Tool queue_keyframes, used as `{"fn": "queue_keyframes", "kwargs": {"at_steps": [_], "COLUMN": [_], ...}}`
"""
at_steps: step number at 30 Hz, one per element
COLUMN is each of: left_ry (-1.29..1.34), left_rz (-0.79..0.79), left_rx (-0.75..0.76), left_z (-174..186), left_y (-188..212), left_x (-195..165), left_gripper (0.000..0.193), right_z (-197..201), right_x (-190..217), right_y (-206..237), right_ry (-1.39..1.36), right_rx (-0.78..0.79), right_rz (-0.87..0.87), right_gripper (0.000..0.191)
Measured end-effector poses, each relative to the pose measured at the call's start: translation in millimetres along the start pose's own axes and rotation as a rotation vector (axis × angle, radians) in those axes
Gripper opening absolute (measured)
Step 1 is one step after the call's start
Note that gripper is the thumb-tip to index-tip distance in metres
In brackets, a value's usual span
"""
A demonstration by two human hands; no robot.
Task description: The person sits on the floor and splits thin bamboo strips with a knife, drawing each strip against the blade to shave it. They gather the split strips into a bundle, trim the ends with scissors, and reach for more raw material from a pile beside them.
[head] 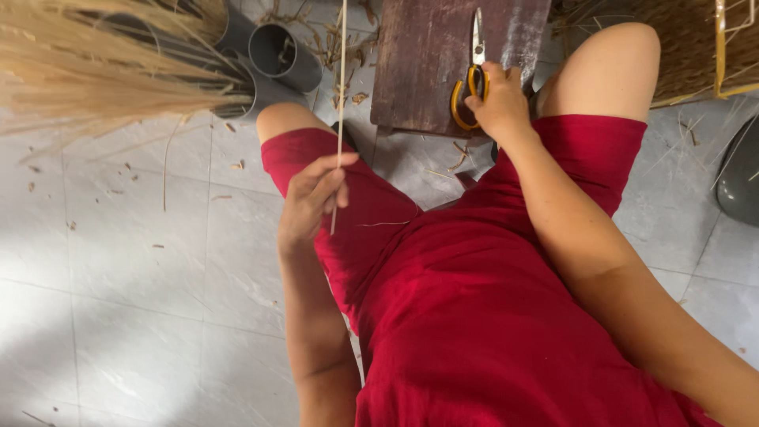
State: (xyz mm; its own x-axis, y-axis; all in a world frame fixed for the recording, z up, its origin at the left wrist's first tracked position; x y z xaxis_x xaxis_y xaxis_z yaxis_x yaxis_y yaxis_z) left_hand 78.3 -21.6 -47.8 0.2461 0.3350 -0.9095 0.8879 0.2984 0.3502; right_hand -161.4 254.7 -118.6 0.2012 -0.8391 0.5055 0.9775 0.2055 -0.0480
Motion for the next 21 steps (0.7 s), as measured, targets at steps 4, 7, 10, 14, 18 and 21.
{"fn": "queue_keyframes", "kwargs": {"at_steps": [4, 7, 10, 14, 18, 21], "left_ry": [-0.001, -0.034, -0.049, -0.084, -0.062, -0.114], "left_rz": [0.007, 0.014, 0.013, 0.028, 0.054, 0.064], "left_rx": [-0.037, -0.067, -0.057, -0.061, -0.076, -0.071], "left_z": [28, 49, 63, 75, 86, 90], "left_y": [12, 22, 30, 37, 47, 52], "left_x": [-2, 2, 7, 13, 20, 24], "left_gripper": [0.028, 0.029, 0.029, 0.030, 0.028, 0.027], "right_z": [-3, -4, -7, -18, 2, 29], "right_x": [3, 2, -6, -20, 12, 38], "right_y": [2, 2, -1, -2, 12, 15], "right_ry": [0.111, 0.124, 0.143, -0.515, -1.105, -1.159], "right_rx": [0.034, 0.022, -0.013, 0.100, 0.408, 0.526], "right_rz": [-0.108, -0.105, -0.100, -0.382, -0.378, -0.253], "right_gripper": [0.082, 0.083, 0.076, 0.061, 0.068, 0.063]}}
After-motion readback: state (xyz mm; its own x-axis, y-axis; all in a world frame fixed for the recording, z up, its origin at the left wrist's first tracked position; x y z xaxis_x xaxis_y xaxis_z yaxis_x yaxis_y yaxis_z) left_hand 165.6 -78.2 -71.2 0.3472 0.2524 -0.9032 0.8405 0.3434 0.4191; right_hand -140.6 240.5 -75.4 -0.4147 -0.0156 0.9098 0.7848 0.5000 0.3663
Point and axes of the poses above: each hand's wrist, its own y-axis away from the middle knuckle, its own z-axis out of the back of the hand, x = y × z, the point moved 10 cm from there along -y, towards the middle knuckle, and after that the axes turned 13 degrees about -x, right-handed, at the moved point
